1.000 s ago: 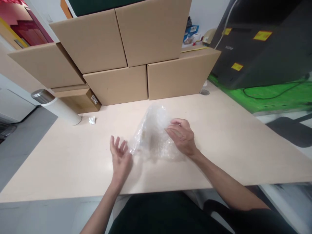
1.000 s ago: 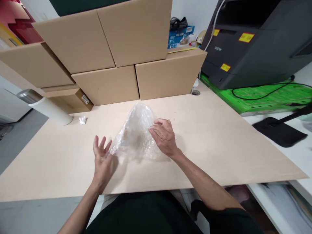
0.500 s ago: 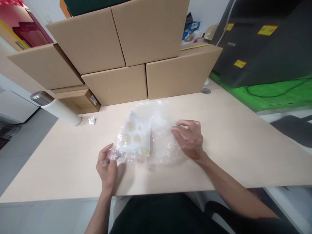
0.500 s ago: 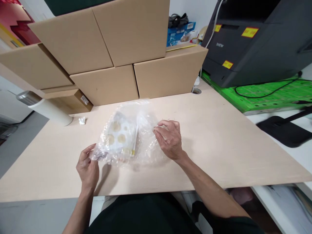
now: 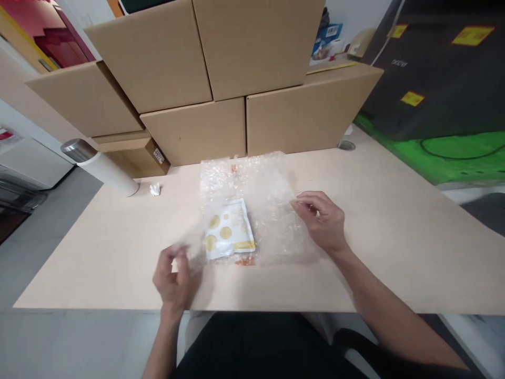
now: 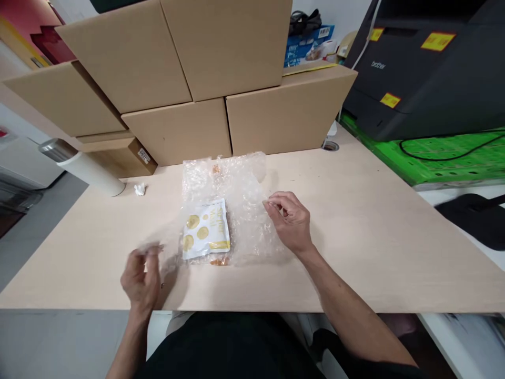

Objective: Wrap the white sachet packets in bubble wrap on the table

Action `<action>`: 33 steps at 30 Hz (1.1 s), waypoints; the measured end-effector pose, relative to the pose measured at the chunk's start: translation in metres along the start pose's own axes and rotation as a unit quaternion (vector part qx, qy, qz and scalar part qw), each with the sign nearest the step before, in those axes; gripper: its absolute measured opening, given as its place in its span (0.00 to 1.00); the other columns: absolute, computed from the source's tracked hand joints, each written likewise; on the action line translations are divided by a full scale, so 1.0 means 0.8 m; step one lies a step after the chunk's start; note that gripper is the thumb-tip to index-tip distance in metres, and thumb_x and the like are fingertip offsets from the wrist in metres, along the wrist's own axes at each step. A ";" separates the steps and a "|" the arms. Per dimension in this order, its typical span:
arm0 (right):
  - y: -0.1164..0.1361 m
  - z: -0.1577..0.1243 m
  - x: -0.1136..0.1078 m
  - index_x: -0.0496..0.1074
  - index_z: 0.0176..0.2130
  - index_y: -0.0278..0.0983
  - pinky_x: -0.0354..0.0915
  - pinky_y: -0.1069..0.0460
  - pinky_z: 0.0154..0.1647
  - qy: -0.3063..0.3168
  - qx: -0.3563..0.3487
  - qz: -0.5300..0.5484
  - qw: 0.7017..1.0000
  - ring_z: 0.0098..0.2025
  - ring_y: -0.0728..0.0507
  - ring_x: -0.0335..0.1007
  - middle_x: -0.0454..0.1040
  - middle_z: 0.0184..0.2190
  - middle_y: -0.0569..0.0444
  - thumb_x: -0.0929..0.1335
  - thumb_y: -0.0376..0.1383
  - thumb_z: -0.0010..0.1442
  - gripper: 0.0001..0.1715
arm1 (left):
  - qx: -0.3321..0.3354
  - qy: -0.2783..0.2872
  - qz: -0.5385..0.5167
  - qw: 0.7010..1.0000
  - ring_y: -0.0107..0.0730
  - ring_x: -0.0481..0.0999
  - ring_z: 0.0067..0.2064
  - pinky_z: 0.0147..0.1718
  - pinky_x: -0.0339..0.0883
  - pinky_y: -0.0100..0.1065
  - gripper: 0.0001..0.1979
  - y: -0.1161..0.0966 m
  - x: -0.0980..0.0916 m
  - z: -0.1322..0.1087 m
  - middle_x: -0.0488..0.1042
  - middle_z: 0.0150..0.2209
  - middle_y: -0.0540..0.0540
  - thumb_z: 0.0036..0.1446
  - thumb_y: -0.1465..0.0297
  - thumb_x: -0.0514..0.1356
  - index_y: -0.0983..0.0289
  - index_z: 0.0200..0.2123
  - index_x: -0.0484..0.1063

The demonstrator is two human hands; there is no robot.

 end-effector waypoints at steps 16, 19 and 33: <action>-0.050 0.003 -0.010 0.74 0.26 0.40 0.63 0.49 0.31 0.043 0.173 -0.031 0.984 0.29 0.47 0.66 0.77 0.33 0.53 0.71 0.46 0.52 0.12 | -0.004 0.195 0.214 0.957 0.46 0.68 0.41 0.45 0.62 0.49 0.17 -0.022 0.039 -0.001 0.72 0.35 0.59 0.63 0.58 0.56 0.62 0.31 0.77; -0.055 0.003 -0.010 0.74 0.27 0.40 0.64 0.49 0.32 0.042 0.186 -0.034 0.981 0.30 0.45 0.68 0.77 0.32 0.53 0.72 0.47 0.50 0.13 | -0.035 0.228 0.199 0.952 0.45 0.68 0.39 0.42 0.61 0.45 0.16 -0.025 0.064 0.004 0.72 0.33 0.58 0.61 0.58 0.57 0.62 0.28 0.74; -0.084 0.002 -0.015 0.74 0.27 0.43 0.64 0.45 0.32 0.081 0.237 -0.082 0.965 0.27 0.44 0.65 0.75 0.29 0.53 0.71 0.54 0.47 0.18 | -0.182 0.145 0.203 0.951 0.42 0.72 0.42 0.41 0.64 0.37 0.17 0.075 -0.025 0.034 0.74 0.34 0.57 0.57 0.59 0.55 0.63 0.26 0.75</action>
Point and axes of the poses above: each hand's wrist, its own z-axis towards the middle knuckle, its own x-axis out of the palm, y = z × x, the point moved 4 cm from there along z, towards the middle knuckle
